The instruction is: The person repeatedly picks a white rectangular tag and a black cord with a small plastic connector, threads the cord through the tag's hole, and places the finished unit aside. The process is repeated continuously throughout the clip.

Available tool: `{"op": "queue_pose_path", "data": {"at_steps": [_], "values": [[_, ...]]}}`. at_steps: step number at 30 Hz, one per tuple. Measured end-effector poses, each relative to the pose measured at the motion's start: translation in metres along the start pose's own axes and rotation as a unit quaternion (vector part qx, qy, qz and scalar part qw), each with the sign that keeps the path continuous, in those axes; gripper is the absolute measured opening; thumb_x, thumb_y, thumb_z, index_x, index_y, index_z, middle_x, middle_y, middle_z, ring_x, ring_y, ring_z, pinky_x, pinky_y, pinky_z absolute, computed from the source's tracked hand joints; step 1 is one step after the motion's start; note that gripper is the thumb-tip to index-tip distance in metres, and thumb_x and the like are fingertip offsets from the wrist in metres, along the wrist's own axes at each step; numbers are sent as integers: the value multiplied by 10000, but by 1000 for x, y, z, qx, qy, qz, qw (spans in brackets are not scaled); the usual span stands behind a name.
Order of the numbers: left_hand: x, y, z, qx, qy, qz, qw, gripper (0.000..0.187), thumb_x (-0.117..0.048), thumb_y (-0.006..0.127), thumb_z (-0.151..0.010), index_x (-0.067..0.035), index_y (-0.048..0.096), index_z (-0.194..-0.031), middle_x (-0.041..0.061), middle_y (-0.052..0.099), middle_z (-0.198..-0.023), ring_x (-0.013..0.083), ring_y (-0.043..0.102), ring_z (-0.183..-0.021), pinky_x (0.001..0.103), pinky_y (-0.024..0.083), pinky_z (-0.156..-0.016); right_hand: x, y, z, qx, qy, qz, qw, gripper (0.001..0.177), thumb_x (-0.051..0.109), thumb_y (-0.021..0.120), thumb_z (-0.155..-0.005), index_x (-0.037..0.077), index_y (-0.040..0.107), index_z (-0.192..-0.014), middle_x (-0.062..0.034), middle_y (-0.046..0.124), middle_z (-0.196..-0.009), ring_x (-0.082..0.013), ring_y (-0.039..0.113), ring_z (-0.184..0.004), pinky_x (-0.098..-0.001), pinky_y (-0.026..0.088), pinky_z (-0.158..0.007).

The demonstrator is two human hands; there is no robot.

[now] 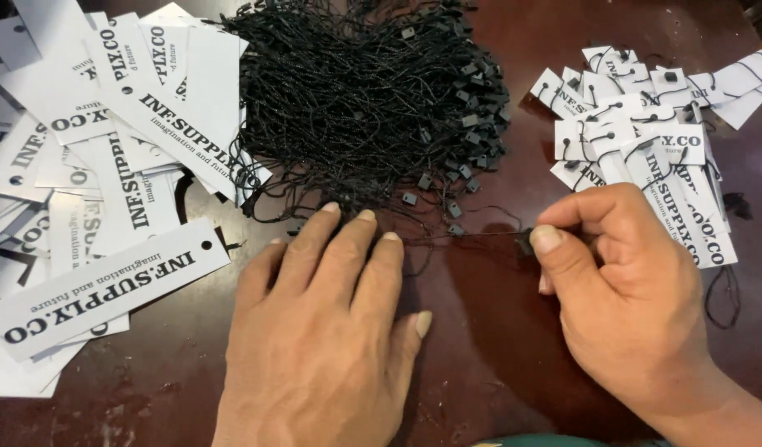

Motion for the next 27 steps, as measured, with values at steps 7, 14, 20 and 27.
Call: {"op": "queue_pose_path", "data": {"at_steps": [7, 14, 20, 27], "values": [[-17, -27, -17, -30, 6, 60, 998, 628, -281, 799, -834, -70, 595, -1390, 215, 614, -1451, 404, 554, -1339, 604, 446, -1023, 30, -3, 5, 10, -149, -48, 988, 150, 13, 539, -1061, -33, 633, -1169, -119, 614, -929, -149, 674, -748, -245, 618, -727], [-29, -4, -58, 144, -174, 370, 901, 229, -225, 569, -853, -168, 634, -1065, -5, 770, -1064, 238, 707, -1011, 384, 520, -868, 32, -4, -1, 88, -13, -335, 938, 123, 66, 523, -1040, -28, 585, -1090, -179, 617, -691, -213, 633, -597, -284, 564, -589], [-2, 4, -48, 124, -228, 290, 921, 115, -319, 664, -881, -262, 759, -847, -59, 816, -809, 200, 751, -764, 374, 531, -732, 27, -13, -15, 42, 36, -368, 928, 112, 3, 496, -1055, -65, 583, -1070, -223, 588, -802, -293, 597, -554, -349, 530, -513], [27, -15, -46, 58, -254, 201, 944, 120, -257, 681, -896, -221, 794, -906, -36, 748, -859, 212, 705, -749, 399, 506, -727, 16, -8, -16, 53, 131, -379, 915, 199, -127, 523, -955, -67, 641, -1104, -246, 629, -858, -316, 553, -565, -404, 487, -518]]}}
Point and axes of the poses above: each hand's wrist, its own z-axis away from the middle knuckle, its own y-axis out of the palm, x = y × z, the point moved 5 cm from there along -z, towards the middle knuckle
